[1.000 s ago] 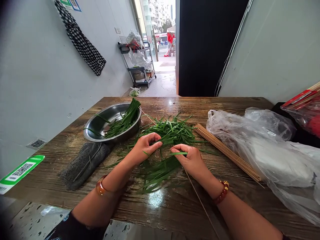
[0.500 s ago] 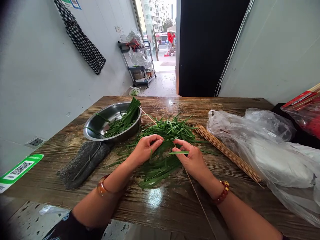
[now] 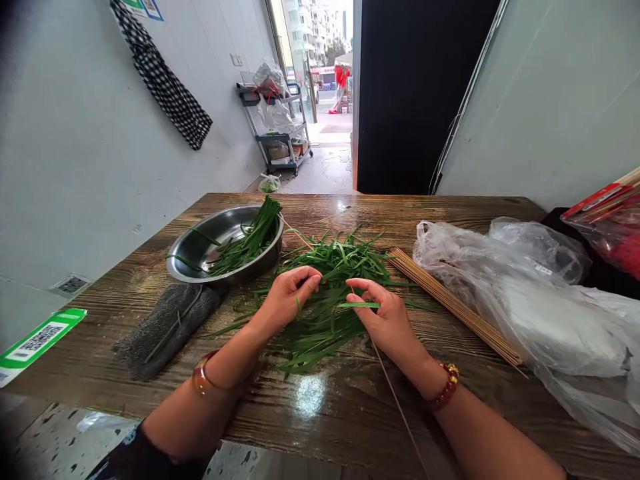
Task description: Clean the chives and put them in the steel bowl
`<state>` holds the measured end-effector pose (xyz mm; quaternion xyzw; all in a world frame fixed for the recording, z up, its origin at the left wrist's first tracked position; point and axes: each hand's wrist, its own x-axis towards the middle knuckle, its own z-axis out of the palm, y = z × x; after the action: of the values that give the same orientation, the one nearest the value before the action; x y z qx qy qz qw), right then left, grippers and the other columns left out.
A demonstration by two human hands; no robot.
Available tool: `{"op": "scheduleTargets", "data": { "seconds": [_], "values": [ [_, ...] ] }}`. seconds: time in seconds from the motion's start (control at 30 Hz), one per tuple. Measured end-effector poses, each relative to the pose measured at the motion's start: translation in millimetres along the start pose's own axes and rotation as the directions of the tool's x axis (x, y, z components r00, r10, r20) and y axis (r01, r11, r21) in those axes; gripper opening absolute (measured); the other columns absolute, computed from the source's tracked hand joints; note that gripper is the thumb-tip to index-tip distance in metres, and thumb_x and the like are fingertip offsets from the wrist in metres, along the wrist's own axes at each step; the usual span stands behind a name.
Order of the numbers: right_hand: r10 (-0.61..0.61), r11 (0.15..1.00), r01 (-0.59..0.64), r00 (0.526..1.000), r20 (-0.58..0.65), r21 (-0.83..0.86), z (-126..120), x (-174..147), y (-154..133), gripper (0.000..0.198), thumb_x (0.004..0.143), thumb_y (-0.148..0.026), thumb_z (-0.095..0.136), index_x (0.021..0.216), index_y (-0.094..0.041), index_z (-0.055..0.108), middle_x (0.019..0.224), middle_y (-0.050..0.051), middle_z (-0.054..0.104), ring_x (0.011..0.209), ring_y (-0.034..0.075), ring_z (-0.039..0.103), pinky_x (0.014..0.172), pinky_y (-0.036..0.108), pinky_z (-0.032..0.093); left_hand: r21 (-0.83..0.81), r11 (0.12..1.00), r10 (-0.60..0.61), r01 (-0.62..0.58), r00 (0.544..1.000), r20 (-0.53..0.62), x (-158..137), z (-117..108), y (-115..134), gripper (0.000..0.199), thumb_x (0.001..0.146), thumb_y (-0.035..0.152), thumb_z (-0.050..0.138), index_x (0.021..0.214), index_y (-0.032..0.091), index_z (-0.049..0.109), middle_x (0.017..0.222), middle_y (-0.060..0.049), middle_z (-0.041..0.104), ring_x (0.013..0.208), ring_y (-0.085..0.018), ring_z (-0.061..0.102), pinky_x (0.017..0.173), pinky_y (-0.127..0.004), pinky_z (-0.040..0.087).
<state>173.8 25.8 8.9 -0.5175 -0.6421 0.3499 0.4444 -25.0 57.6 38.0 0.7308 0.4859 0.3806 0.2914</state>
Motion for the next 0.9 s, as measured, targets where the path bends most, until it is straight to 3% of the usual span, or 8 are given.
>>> {"op": "scheduleTargets", "data": {
  "seconds": [0.23,0.53,0.63,0.8,0.9],
  "values": [
    [-0.004,1.000,0.005,0.999,-0.047,0.026,1,1,3,0.040,0.080,-0.042,0.062,0.110,-0.017,0.070,0.072,0.002,0.065,0.068,0.018,0.060,0.064,0.028,0.046,-0.025,1.000,0.017,-0.015,0.996,0.090,-4,2,7,0.024,0.087,0.027,0.050,0.067,0.016,0.058,0.064,0.001,0.056,0.063,-0.012,0.047,0.060,-0.023,0.035],
    [-0.053,0.998,0.052,0.999,-0.015,-0.036,-1,-2,-4,0.034,0.083,-0.038,0.060,0.111,-0.021,0.070,0.069,-0.001,0.064,0.066,0.016,0.059,0.066,0.027,0.045,-0.169,0.983,-0.026,0.077,0.958,0.285,-8,6,11,0.019,0.086,0.028,0.053,0.083,0.015,0.066,0.067,0.000,0.061,0.058,-0.010,0.050,0.055,-0.021,0.039],
    [-0.069,0.997,0.069,0.998,-0.008,-0.046,0,-2,-5,0.033,0.083,-0.037,0.060,0.110,-0.021,0.071,0.072,0.000,0.066,0.068,0.016,0.060,0.067,0.026,0.045,-0.194,0.975,-0.047,0.109,0.953,0.299,-8,6,12,0.020,0.086,0.029,0.053,0.080,0.014,0.065,0.066,0.000,0.060,0.056,-0.009,0.050,0.053,-0.020,0.038],
    [-0.071,0.996,0.068,0.995,-0.064,-0.056,0,-2,0,0.037,0.085,-0.037,0.058,0.116,-0.020,0.069,0.062,-0.004,0.055,0.057,0.012,0.052,0.058,0.023,0.042,-0.180,0.976,-0.075,0.120,0.969,0.236,-6,4,12,0.021,0.086,0.028,0.050,0.076,0.013,0.062,0.065,0.000,0.060,0.052,-0.007,0.049,0.052,-0.019,0.038],
    [-0.099,0.995,0.095,0.989,-0.110,-0.042,1,-2,5,0.039,0.085,-0.036,0.060,0.118,-0.020,0.068,0.068,-0.002,0.062,0.062,0.013,0.057,0.061,0.023,0.045,-0.166,0.978,-0.091,0.126,0.975,0.202,-5,3,12,0.023,0.086,0.028,0.050,0.071,0.013,0.059,0.063,0.001,0.059,0.050,-0.006,0.047,0.051,-0.019,0.037]
  ]
}}
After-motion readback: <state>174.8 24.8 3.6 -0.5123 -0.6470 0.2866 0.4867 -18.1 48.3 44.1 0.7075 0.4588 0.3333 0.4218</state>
